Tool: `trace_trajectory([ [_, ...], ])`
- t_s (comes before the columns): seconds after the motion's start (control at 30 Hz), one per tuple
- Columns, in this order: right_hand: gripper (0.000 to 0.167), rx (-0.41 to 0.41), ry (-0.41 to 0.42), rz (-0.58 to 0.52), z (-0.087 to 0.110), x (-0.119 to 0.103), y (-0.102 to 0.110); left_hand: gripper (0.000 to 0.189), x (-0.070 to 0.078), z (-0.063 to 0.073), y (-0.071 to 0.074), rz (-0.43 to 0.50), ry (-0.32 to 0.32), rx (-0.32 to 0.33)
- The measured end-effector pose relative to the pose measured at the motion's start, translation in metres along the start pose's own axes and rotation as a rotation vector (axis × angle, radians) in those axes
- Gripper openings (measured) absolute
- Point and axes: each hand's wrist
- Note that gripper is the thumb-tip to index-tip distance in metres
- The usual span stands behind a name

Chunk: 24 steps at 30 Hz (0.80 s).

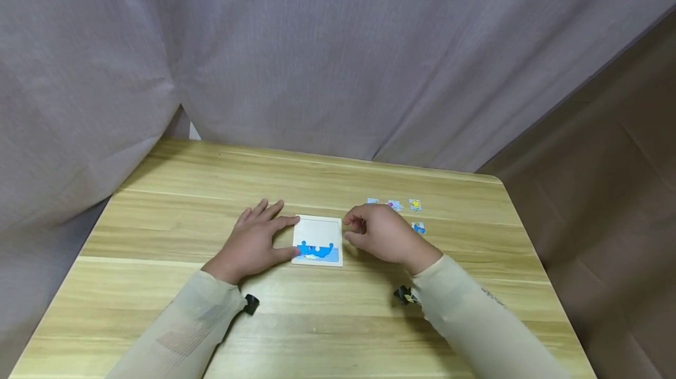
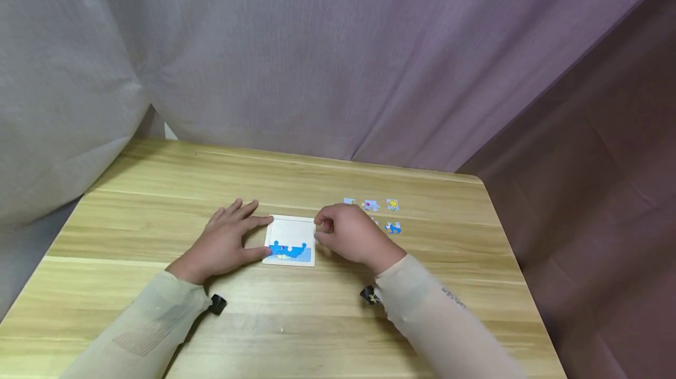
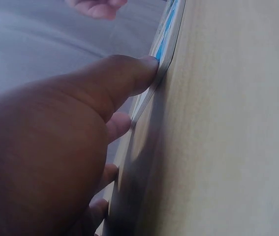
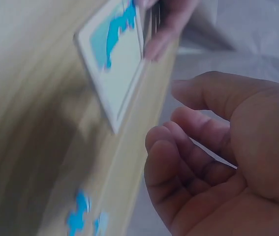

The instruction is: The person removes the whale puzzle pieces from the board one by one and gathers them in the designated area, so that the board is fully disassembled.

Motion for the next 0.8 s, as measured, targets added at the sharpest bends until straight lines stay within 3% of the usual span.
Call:
trace_trajectory([
  [0.27, 0.022, -0.078, 0.104, 0.039, -0.014, -0.033, -0.032, 0.072, -0.002, 0.000, 0.000, -0.003, 0.000, 0.002],
  [0.43, 0.027, -0.082, 0.152, 0.097, -0.018, -0.045, -0.052, 0.071, -0.002, 0.000, -0.001, -0.001, -0.008, 0.006],
  [0.8, 0.031, -0.070, 0.121, 0.184, -0.022, -0.053, -0.070, 0.072, -0.001, 0.000, 0.001, 0.002, -0.005, 0.005],
])
Point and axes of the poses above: each hand's wrist, its own z-axis away from the middle knuckle, its own y-axis out of the back of the hand, x = y × z, and after that the axes turned 6 degrees about -y, right-handed
